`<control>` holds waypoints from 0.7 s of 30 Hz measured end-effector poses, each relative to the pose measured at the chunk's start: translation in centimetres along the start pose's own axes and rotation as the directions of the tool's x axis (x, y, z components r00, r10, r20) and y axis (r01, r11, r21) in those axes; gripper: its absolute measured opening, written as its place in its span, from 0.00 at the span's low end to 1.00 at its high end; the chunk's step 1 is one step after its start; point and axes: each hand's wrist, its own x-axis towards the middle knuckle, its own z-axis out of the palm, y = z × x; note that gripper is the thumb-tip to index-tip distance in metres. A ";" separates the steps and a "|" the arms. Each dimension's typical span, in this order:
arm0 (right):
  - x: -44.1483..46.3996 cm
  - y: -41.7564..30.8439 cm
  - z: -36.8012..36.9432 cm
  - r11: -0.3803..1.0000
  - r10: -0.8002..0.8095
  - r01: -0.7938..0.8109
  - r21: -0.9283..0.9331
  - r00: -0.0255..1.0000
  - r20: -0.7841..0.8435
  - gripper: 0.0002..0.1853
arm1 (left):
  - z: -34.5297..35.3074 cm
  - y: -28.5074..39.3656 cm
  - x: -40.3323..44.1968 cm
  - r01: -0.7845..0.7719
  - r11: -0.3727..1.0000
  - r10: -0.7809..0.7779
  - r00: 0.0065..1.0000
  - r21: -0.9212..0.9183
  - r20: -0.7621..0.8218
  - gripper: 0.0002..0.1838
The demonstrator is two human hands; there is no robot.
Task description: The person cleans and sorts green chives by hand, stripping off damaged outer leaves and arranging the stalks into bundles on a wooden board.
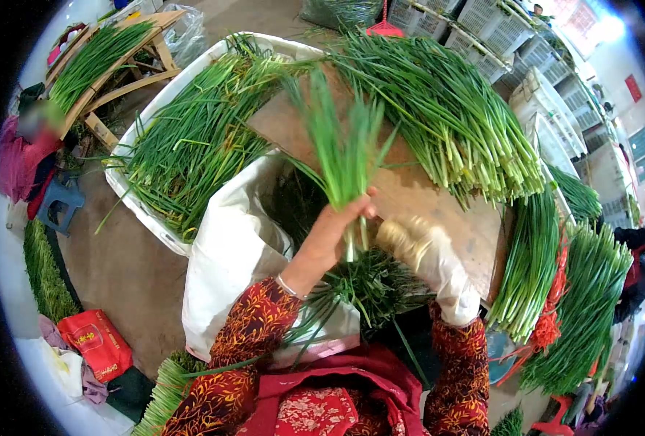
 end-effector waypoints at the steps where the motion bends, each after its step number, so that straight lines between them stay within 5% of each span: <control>1: 1.0 -1.0 -0.8 1.000 -0.005 0.001 -0.027 0.987 -0.161 0.15 | -1.1 0.1 0.2 -0.062 0.997 0.064 0.997 -0.054 0.038 0.15; 2: 2.2 0.0 -0.8 0.957 -0.231 0.147 -0.249 0.908 -0.350 0.14 | -0.8 0.3 0.5 -0.222 0.973 0.224 0.974 -0.061 0.034 0.14; 4: 3.9 0.3 -1.5 0.962 -0.079 -0.057 -0.265 0.877 -0.475 0.12 | 0.1 1.0 0.5 -0.356 0.929 0.344 0.931 -0.096 -0.127 0.14; 8: 7.0 5.2 -1.2 0.993 -0.118 0.075 -0.092 0.746 -0.656 0.12 | -1.5 0.5 0.4 -0.359 0.917 0.344 0.932 -0.175 -0.113 0.14; 12: 6.3 2.8 -2.6 0.765 0.067 -0.317 -0.560 0.905 -0.420 0.12 | -1.8 0.5 0.2 -0.227 0.935 0.220 0.974 -0.272 -0.056 0.13; 14: 6.2 2.1 -3.4 0.579 0.182 -0.380 -0.722 0.923 -0.339 0.11 | -1.6 1.5 0.0 -0.472 0.852 0.449 0.881 -0.226 -0.148 0.13; 18: 7.1 2.1 -3.9 0.546 0.215 -0.370 -0.752 0.929 -0.301 0.10 | -1.1 3.9 -0.7 -0.682 0.725 0.634 0.716 -0.098 -0.290 0.15; 21: 7.4 1.4 -4.0 0.597 0.221 -0.347 -0.723 0.938 -0.268 0.10 | -1.4 3.1 -0.3 -0.472 0.852 0.436 0.879 -0.224 -0.192 0.14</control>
